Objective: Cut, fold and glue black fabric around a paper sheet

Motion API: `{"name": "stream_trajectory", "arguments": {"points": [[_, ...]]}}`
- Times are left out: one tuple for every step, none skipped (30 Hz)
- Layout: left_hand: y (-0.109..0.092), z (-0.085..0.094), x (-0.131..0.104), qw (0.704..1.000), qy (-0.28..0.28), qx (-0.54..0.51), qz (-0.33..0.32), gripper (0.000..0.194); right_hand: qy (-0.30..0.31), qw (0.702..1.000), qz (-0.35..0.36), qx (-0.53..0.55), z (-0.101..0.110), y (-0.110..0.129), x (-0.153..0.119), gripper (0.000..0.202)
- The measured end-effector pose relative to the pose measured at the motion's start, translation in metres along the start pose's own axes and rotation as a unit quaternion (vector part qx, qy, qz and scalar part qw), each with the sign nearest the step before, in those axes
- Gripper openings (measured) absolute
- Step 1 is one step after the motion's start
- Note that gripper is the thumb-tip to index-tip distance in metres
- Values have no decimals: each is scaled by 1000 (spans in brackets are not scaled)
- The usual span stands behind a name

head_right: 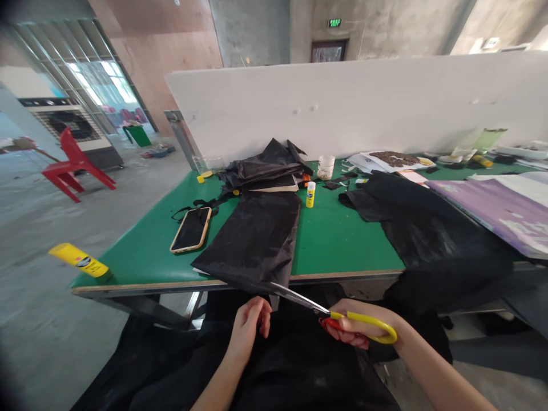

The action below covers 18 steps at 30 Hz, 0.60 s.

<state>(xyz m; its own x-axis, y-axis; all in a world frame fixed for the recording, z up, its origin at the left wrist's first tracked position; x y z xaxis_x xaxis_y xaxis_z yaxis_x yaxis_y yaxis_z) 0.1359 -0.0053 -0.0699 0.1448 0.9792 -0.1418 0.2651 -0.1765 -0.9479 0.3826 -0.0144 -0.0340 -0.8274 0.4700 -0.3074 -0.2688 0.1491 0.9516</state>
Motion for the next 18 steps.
{"name": "stream_trajectory", "arguments": {"points": [[0,0,0,1000,-1,0,-1,38,-5,1000,3,-1,0,1,0,61],[0,0,0,1000,-1,0,-1,38,-12,1000,6,1,0,2,0,61],[0,0,0,1000,-1,1,0,39,-18,1000,8,3,0,2,0,60],[1,0,0,1000,-1,1,1,39,-21,1000,10,-1,0,3,0,60],[1,0,0,1000,0,1,3,39,-27,1000,10,-4,0,3,-1,59],[2,1,1,1000,1,1,4,40,-32,999,8,-6,-1,3,-1,57],[2,1,1,1000,3,1,4,40,-37,999,6,-6,-1,3,-2,56],[3,1,1,1000,4,2,2,40,-43,999,3,-4,-1,2,-3,55],[3,1,2,1000,5,3,0,40,-50,999,-1,-3,-1,2,-3,55],[3,2,2,1000,5,3,-2,40,-56,998,-4,-4,-1,1,-4,54],[4,2,2,1000,5,3,-3,40,-61,998,-7,-6,-1,1,-4,55],[4,2,2,1000,5,2,-4,40,-63,998,-9,-9,-1,0,-4,55],[4,3,2,1000,5,1,-3,40,-64,998,-13,-13,-1,-1,-4,55],[4,3,1,1000,5,0,-2,40,-66,998,-17,-15,-1,-1,-4,55],[4,3,1,1000,5,0,-2,40,-69,997,-20,-16,-1,-2,-3,55],[5,3,1,1000,5,0,-1,40,-72,997,-22,-16,-1,-2,-3,55],[5,3,1,1000,4,0,0,40,-78,997,-22,-15,0,-3,-3,55],[5,3,1,1000,5,1,0,41,-82,996,-20,-13,0,-3,-2,55]]}}
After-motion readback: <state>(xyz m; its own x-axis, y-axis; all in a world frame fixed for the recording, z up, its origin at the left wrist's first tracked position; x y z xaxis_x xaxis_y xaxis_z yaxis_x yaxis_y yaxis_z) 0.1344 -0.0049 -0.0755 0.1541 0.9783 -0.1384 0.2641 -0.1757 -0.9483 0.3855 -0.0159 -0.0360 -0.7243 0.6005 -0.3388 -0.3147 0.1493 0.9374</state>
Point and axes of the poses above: each hand's wrist, its own x-axis towards the middle knuckle, its own z-axis out of the back of the hand, y = z × x, the point moved 3 cm from there along x, towards the middle knuckle
